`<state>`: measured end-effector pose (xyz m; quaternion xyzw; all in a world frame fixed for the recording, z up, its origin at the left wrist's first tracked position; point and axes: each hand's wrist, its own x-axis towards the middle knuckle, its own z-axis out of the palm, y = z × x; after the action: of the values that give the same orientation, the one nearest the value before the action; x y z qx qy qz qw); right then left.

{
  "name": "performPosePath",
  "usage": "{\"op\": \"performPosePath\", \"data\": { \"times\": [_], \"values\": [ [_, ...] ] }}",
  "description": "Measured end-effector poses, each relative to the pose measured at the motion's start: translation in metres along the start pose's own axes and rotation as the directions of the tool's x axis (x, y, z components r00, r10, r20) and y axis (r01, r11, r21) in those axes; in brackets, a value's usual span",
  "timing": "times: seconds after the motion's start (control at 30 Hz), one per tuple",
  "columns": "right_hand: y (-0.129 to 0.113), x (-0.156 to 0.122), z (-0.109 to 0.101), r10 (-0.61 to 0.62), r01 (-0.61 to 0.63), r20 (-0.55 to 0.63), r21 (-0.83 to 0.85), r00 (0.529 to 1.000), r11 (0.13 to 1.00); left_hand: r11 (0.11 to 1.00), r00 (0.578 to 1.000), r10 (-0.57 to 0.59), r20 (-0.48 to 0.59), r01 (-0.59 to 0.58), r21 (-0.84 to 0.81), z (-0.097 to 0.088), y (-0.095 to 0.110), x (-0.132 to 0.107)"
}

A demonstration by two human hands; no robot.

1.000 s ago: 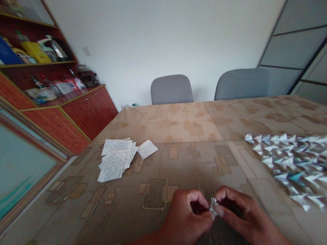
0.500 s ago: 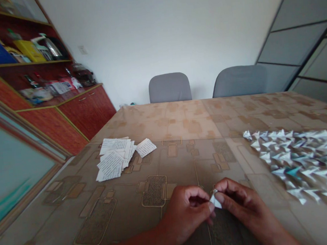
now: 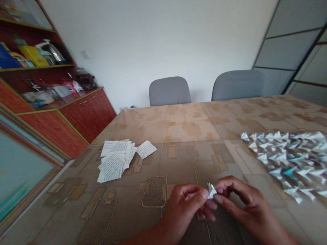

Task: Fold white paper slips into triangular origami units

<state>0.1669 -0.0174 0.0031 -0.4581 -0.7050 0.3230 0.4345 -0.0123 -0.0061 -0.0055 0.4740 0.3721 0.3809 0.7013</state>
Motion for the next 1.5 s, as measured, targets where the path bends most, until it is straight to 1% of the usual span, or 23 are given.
{"op": "performPosePath", "data": {
  "times": [0.07, 0.2, 0.37, 0.5, 0.67, 0.73, 0.83, 0.9, 0.97, 1.03, 1.1, 1.2, 1.3, 1.4, 1.5],
  "values": [
    [0.001, 0.000, -0.001, -0.002, 0.002, 0.007, -0.001, 1.000, 1.000, 1.000, 1.000, 0.014, -0.003, -0.014, 0.010, 0.000, 0.000, 0.001],
    [0.004, 0.000, -0.003, -0.025, 0.025, 0.013, -0.032, 1.000, 0.999, 1.000, 1.000, 0.006, 0.000, -0.006, 0.025, -0.001, 0.001, 0.002],
    [0.005, -0.001, -0.003, -0.101, 0.101, 0.007, -0.074, 0.995, 0.992, 0.999, 1.000, 0.027, 0.003, -0.027, 0.036, -0.001, 0.003, 0.002],
    [0.003, -0.001, -0.004, -0.138, 0.136, -0.009, -0.121, 0.990, 0.983, 0.999, 0.999, 0.034, 0.006, -0.034, 0.017, -0.001, 0.001, 0.002],
    [-0.005, 0.003, -0.006, -0.207, 0.213, 0.054, -0.133, 0.977, 0.968, 0.999, 0.999, 0.034, -0.004, -0.033, 0.023, -0.001, 0.000, 0.003],
    [-0.007, 0.004, -0.008, -0.221, 0.229, 0.075, -0.125, 0.972, 0.965, 0.998, 0.998, 0.052, -0.022, -0.052, 0.034, 0.000, 0.003, 0.003],
    [-0.007, 0.004, -0.011, -0.220, 0.230, 0.098, -0.114, 0.971, 0.966, 0.992, 0.992, 0.123, -0.040, -0.123, 0.021, -0.001, 0.011, 0.002],
    [-0.006, 0.005, -0.012, -0.227, 0.236, 0.093, -0.101, 0.969, 0.966, 0.987, 0.987, 0.162, -0.010, -0.163, -0.010, -0.002, 0.015, 0.001],
    [-0.004, 0.005, -0.013, -0.250, 0.257, 0.086, -0.092, 0.965, 0.962, 0.984, 0.983, 0.177, 0.043, -0.176, -0.017, -0.004, 0.018, 0.001],
    [-0.003, 0.004, -0.013, -0.270, 0.277, 0.076, -0.097, 0.960, 0.956, 0.986, 0.984, 0.169, 0.065, -0.168, -0.012, -0.005, 0.019, 0.002],
    [-0.004, 0.004, -0.014, -0.281, 0.286, 0.059, -0.107, 0.958, 0.952, 0.988, 0.988, 0.149, 0.041, -0.148, -0.031, -0.005, 0.018, 0.002],
    [-0.006, 0.002, -0.014, -0.260, 0.262, 0.039, -0.095, 0.965, 0.960, 0.989, 0.993, 0.116, 0.003, -0.115, -0.095, -0.004, 0.018, 0.003],
    [-0.006, 0.000, -0.013, -0.232, 0.232, 0.016, -0.083, 0.973, 0.969, 0.984, 0.994, 0.110, -0.014, -0.111, -0.141, -0.002, 0.019, 0.003],
    [-0.005, -0.001, -0.012, -0.254, 0.252, -0.009, -0.105, 0.967, 0.962, 0.980, 0.994, 0.105, -0.028, -0.108, -0.168, 0.001, 0.020, 0.003],
    [-0.004, -0.001, -0.011, -0.285, 0.283, 0.000, -0.126, 0.959, 0.951, 0.982, 0.996, 0.085, -0.037, -0.090, -0.167, 0.002, 0.021, 0.002]
  ]
}}
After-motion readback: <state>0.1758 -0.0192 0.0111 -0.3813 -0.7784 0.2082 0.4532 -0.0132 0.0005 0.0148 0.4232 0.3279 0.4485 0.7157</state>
